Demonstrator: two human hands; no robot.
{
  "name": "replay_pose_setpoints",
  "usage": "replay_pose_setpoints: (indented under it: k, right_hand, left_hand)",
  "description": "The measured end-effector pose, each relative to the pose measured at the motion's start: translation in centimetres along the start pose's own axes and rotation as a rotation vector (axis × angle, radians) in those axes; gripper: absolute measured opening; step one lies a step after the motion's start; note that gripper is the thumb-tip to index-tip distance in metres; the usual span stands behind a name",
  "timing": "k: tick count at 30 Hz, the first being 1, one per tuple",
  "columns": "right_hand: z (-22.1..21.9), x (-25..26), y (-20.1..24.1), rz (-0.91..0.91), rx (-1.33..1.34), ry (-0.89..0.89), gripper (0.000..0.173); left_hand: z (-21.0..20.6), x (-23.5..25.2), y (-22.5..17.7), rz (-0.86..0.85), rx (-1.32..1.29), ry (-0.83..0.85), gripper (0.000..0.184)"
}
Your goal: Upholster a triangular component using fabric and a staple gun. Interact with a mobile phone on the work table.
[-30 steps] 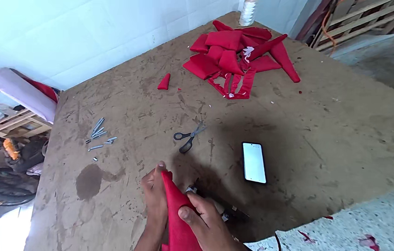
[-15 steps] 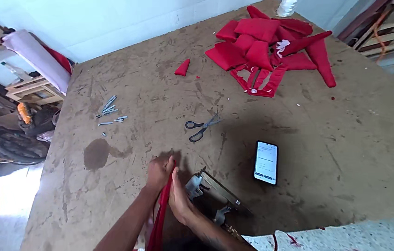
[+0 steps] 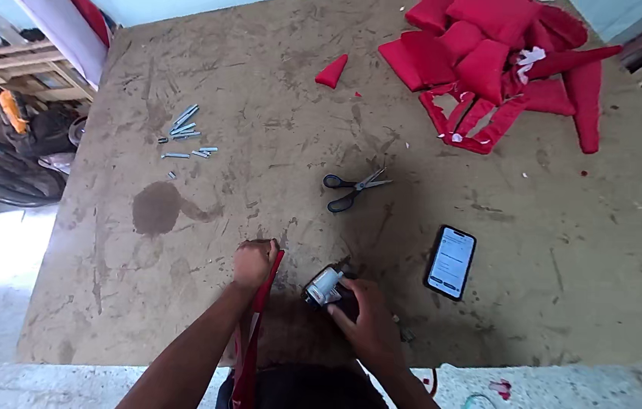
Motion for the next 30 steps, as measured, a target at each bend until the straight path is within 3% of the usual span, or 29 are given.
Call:
replay_pose_setpoints:
  k: [3, 6, 9, 12, 16, 22, 30]
  right_hand:
    - [-1.5, -0.2, 0.1, -0.029, -0.126, 0.081, 0.087]
    - [-2.3, -0.3, 0.8, -0.037, -0.141, 0.135, 0.092]
    - [0.8, 0.4, 3.3, -0.077, -0.081, 0.22, 0.083]
    - [5.0, 2.4, 8.2, -0.147, -0.107, 0.327, 0.041]
    - [5.7, 7.2, 10.8, -0.108, -0.092, 0.566, 0.045]
    - [3.7, 9.7, 12.7, -0.052, -0.265, 0.58, 0.046]
    - [2.8, 10.2, 14.0, -0.023, -0.463, 0.59, 0.046]
  left_hand:
    - [0.4, 0.2, 0.1, -0.035, -0.008, 0.025, 0.057]
    - [0.2, -0.2, 0.7, -0.086, -0.007, 0.0, 0.054]
    - [0.2, 0.1, 1.2, -0.135, -0.032, -0.006, 0.053]
    - [0.4, -0.4, 1.5, -0.134, -0.069, 0.083, 0.051]
    - [1.0, -0.3, 1.3, -0.106, -0.083, 0.166, 0.046]
    - [1.6, -0.5, 1.6, -0.047, -0.108, 0.329, 0.051]
    - [1.6, -0.3, 1.7, -0.078, -0.129, 0.375, 0.046]
Point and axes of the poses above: each hand's wrist, its own x-axis towards the middle knuckle, its own z-axis out of the back of the hand, y = z × x, the point moved 1 cm from there along x, towards the middle knuckle, and after that the axes turned 15 degrees about y, right-handed, at the moved point
